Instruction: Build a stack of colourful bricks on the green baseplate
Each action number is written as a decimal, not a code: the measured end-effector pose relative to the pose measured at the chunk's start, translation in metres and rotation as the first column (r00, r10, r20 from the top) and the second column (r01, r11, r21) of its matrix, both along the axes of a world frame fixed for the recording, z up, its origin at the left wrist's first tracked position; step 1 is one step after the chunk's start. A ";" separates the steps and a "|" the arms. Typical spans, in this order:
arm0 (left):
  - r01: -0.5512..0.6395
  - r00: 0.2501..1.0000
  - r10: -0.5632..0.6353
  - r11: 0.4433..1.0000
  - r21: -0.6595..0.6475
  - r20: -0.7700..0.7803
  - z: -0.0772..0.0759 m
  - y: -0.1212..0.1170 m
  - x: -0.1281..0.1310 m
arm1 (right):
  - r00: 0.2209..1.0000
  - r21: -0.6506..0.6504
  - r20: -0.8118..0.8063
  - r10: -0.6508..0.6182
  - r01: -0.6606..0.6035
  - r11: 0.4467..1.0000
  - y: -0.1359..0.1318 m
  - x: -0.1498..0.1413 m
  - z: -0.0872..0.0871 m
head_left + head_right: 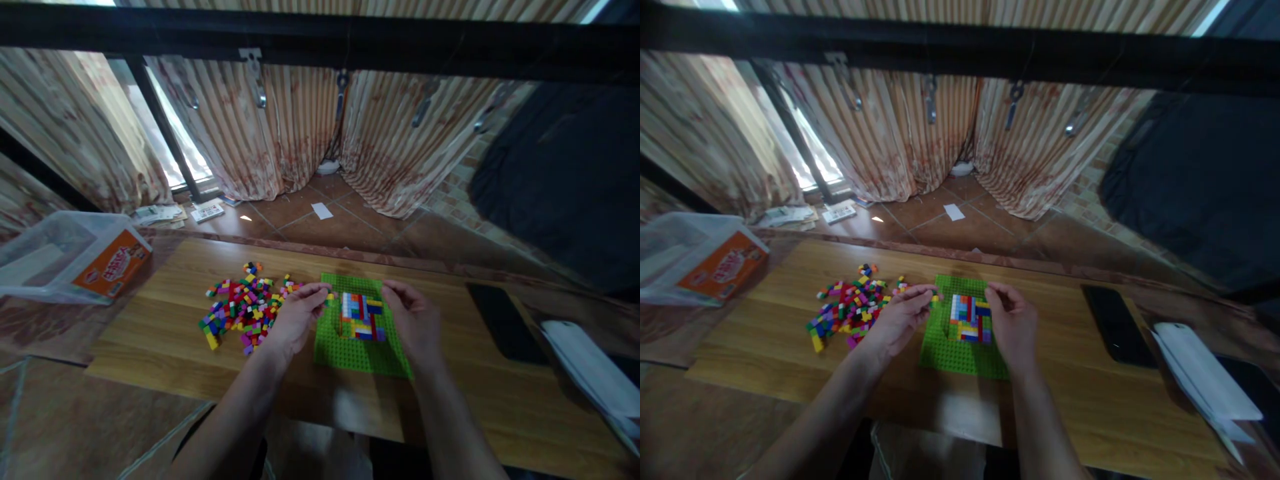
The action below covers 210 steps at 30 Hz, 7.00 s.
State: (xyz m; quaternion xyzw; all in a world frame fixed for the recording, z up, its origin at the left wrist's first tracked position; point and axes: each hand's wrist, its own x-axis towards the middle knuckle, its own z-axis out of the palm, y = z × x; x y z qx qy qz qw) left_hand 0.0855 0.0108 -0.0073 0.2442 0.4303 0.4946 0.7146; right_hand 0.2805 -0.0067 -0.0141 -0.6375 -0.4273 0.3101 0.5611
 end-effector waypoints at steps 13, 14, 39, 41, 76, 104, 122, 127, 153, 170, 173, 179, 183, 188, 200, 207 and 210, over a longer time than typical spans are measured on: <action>0.018 1.000 -0.019 0.996 0.088 0.014 0.004 -0.007 0.005 | 0.956 0.037 0.052 0.288 -0.290 0.956 -0.013 -0.053 -0.001; 0.025 1.000 -0.026 0.995 0.098 0.009 0.004 -0.008 0.005 | 0.956 0.045 0.041 0.290 -0.292 0.955 -0.013 -0.053 0.000; 0.045 0.998 -0.045 0.999 0.006 0.032 0.006 -0.008 -0.003 | 0.928 0.073 -0.336 0.160 -0.143 0.987 -0.004 -0.007 0.005; 0.033 0.999 -0.033 0.999 0.007 0.003 0.006 -0.008 -0.003 | 0.953 0.046 -0.269 0.137 -0.129 0.991 -0.004 0.002 0.005; 0.054 0.994 -0.051 0.998 0.033 -0.095 0.003 -0.006 0.000 | 0.817 -0.227 0.525 0.240 -0.137 0.964 -0.014 0.006 0.004; 0.057 0.995 -0.053 0.997 0.043 -0.084 0.001 -0.006 -0.001 | 0.766 -0.107 0.642 0.037 0.042 0.993 -0.001 0.013 -0.018; 0.069 0.995 -0.065 0.996 0.053 -0.074 0.000 -0.009 0.003 | 0.757 -0.145 0.642 0.122 -0.036 0.989 -0.001 0.001 -0.044; 0.075 0.994 -0.071 0.996 0.046 -0.085 0.002 -0.009 0.003 | 0.746 -0.004 0.664 0.059 -0.076 0.997 -0.005 -0.001 -0.023; 0.126 0.986 -0.131 0.991 0.055 0.101 0.006 -0.013 0.000 | 0.903 -0.001 0.283 0.322 -0.335 0.942 -0.023 -0.042 0.006; 0.104 0.989 -0.108 0.994 0.041 0.098 0.007 -0.011 -0.022 | 0.822 0.044 0.376 0.427 -0.476 0.878 -0.022 -0.065 0.003; 0.026 0.991 -0.013 0.995 0.096 -0.135 0.005 -0.006 -0.036 | 0.715 -0.014 0.538 0.446 -0.521 0.853 -0.022 -0.076 -0.005; 0.183 0.844 -0.045 0.961 0.208 -0.535 -0.005 0.001 -0.063 | 0.510 -0.134 0.743 0.433 -0.521 0.843 -0.014 -0.095 -0.025; 0.244 0.824 -0.111 0.954 0.172 -0.555 -0.008 -0.001 -0.069 | 0.570 -0.129 0.697 0.434 -0.496 0.859 -0.010 -0.101 -0.024; 0.311 0.874 -0.236 0.944 0.114 -0.424 -0.004 -0.005 -0.067 | 0.761 -0.012 0.485 0.431 -0.487 0.874 -0.013 -0.102 -0.014; 0.372 0.831 -0.239 0.911 0.181 -0.502 0.003 -0.007 -0.063 | 0.749 0.111 0.595 0.293 -0.437 0.893 -0.017 -0.082 0.003; 0.487 0.488 -0.015 0.834 0.259 -0.873 -0.001 -0.002 -0.065 | 0.773 -0.033 0.620 0.139 -0.152 0.988 -0.011 0.012 0.003; 0.494 0.372 0.018 0.842 0.215 -0.928 -0.001 -0.002 -0.064 | 0.751 -0.096 0.638 0.171 -0.143 0.985 -0.015 0.030 0.000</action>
